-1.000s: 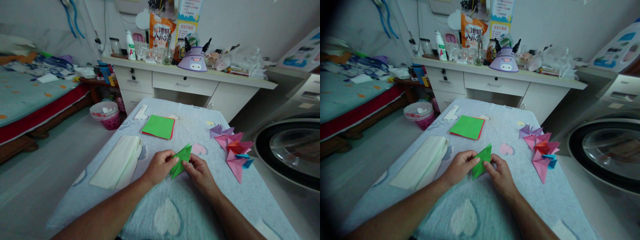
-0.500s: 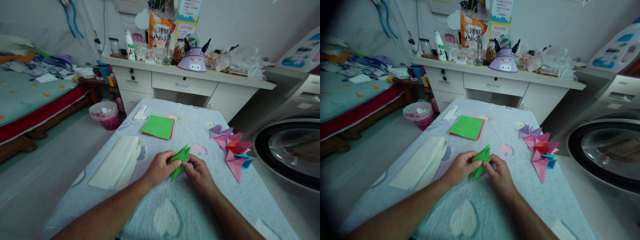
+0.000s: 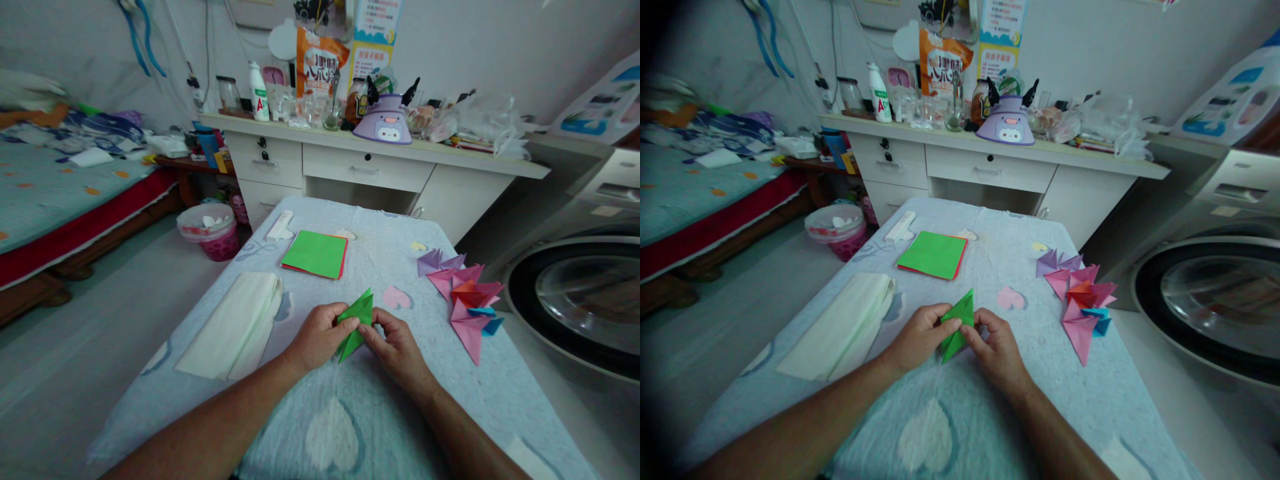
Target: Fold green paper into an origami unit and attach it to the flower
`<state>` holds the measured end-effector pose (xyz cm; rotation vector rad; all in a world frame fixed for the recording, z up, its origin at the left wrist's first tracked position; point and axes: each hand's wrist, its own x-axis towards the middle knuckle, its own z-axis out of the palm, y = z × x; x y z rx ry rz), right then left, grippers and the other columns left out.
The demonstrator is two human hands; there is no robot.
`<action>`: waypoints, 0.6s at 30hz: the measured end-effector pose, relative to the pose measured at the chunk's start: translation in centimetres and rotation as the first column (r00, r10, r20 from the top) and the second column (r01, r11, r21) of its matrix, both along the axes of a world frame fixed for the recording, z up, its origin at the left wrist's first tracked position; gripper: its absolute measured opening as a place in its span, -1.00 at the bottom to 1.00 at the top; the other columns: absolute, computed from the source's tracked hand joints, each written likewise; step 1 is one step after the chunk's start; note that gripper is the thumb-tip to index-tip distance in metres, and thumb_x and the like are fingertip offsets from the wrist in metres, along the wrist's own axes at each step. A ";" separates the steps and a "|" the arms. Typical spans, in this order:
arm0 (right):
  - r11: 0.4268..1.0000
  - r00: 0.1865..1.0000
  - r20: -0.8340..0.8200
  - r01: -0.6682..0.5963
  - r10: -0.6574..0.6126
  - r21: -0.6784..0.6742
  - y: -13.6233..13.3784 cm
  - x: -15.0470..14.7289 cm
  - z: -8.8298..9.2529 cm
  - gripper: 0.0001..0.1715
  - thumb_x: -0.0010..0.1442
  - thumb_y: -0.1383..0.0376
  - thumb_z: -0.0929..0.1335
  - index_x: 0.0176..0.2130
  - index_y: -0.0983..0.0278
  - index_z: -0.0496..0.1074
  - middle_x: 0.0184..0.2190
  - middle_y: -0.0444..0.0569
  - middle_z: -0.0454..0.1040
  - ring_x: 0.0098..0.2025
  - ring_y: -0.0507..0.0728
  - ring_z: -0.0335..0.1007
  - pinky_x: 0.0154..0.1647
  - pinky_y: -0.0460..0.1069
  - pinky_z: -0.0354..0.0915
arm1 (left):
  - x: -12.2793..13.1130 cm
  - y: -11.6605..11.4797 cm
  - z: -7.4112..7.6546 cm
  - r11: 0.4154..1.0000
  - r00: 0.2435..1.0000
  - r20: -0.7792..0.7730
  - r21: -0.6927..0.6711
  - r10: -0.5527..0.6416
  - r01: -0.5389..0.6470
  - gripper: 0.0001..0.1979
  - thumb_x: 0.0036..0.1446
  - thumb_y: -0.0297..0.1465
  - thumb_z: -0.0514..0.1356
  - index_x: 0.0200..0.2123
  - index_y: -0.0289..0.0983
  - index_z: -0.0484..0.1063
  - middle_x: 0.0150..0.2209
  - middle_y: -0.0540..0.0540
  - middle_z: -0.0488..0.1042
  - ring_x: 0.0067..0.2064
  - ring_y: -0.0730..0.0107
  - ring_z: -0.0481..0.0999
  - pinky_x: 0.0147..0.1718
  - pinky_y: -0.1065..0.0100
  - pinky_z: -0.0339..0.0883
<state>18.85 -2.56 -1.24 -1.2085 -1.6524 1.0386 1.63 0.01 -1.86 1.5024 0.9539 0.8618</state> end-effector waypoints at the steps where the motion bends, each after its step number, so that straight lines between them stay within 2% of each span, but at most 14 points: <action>1: 1.000 1.000 -0.003 -0.002 0.002 -0.002 0.0 0.0 0.0 -0.71 0.24 0.13 0.34 -0.42 0.27 0.37 -0.44 -0.11 0.40 -0.36 0.07 0.29 -0.28 -0.05 0.21 | 0.0 0.0 0.0 1.000 1.000 0.008 -0.002 0.006 -0.006 -0.70 0.15 -0.21 0.15 -0.50 -0.30 0.31 -0.56 0.09 0.15 -0.49 0.52 0.16 -0.54 0.48 0.01; 5: 1.000 1.000 -0.016 -0.017 0.017 -0.014 0.0 0.1 0.1 -0.70 0.25 0.11 0.32 -0.40 0.27 0.38 -0.46 -0.12 0.38 -0.37 0.06 0.28 -0.29 -0.04 0.20 | 0.1 0.0 -0.1 0.999 0.998 0.057 -0.046 0.025 -0.023 -0.70 0.13 -0.21 0.17 -0.51 -0.30 0.31 -0.56 0.09 0.16 -0.51 0.54 0.15 -0.56 0.49 0.01; 12: 0.999 1.000 0.010 -0.011 0.011 -0.041 0.0 0.2 0.2 -0.65 0.26 0.09 0.29 -0.43 0.27 0.36 -0.50 -0.14 0.32 -0.40 0.05 0.23 -0.32 -0.06 0.18 | 0.2 0.3 -0.3 0.979 0.989 0.136 -0.203 0.061 -0.032 -0.72 0.08 -0.20 0.19 -0.47 -0.30 0.35 -0.57 0.08 0.23 -0.55 0.55 0.18 -0.57 0.49 0.05; 15: 0.999 0.997 0.072 0.009 -0.006 -0.044 0.1 0.3 -0.2 -0.65 0.26 0.10 0.29 -0.45 0.27 0.35 -0.53 -0.15 0.30 -0.44 0.04 0.21 -0.36 -0.06 0.16 | 0.1 0.5 -0.4 0.986 0.992 0.100 -0.157 0.077 -0.060 -0.74 0.04 -0.23 0.21 -0.51 -0.28 0.29 -0.58 0.11 0.19 -0.54 0.54 0.16 -0.56 0.48 0.05; 18: 1.000 0.985 0.169 0.029 -0.028 -0.003 0.3 0.4 -0.6 -0.66 0.28 0.14 0.26 -0.45 0.27 0.34 -0.52 -0.14 0.31 -0.44 0.05 0.21 -0.37 -0.06 0.14 | -0.1 0.6 -0.5 0.994 0.995 -0.023 -0.052 0.100 -0.101 -0.74 0.05 -0.27 0.19 -0.56 -0.26 0.22 -0.59 0.12 0.14 -0.52 0.52 0.15 -0.54 0.46 0.01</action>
